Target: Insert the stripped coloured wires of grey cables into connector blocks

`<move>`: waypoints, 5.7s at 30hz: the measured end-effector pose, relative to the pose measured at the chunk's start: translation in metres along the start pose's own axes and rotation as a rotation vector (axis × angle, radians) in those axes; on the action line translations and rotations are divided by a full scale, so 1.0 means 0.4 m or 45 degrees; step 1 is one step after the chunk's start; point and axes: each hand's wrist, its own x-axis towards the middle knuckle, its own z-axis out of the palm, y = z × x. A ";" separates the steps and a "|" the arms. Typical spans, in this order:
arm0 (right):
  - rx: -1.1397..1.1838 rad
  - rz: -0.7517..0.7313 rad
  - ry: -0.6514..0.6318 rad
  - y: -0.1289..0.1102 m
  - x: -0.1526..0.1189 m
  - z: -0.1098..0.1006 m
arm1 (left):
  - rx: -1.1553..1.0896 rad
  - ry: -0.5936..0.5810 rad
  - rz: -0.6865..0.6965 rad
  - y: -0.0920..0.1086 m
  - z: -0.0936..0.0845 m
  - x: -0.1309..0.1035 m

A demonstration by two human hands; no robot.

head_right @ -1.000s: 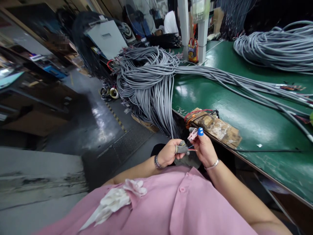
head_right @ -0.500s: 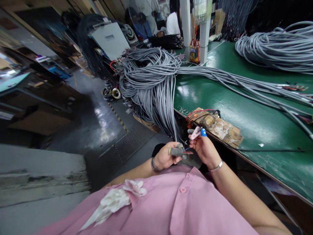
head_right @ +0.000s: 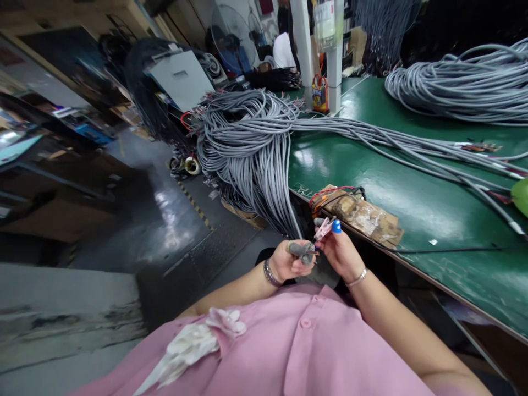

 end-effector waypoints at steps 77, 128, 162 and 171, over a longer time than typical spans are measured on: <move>0.043 0.167 -0.103 -0.025 -0.039 0.005 | 0.760 0.721 0.548 -0.067 0.046 -0.030; -0.116 0.025 0.017 -0.031 -0.014 0.015 | 0.697 0.743 0.550 -0.059 0.058 0.005; -0.925 -0.187 -0.026 -0.005 -0.147 0.010 | 0.732 0.686 0.474 -0.084 0.027 -0.026; -0.901 0.050 -0.184 -0.030 -0.111 0.024 | 1.419 0.419 0.496 -0.041 0.019 -0.058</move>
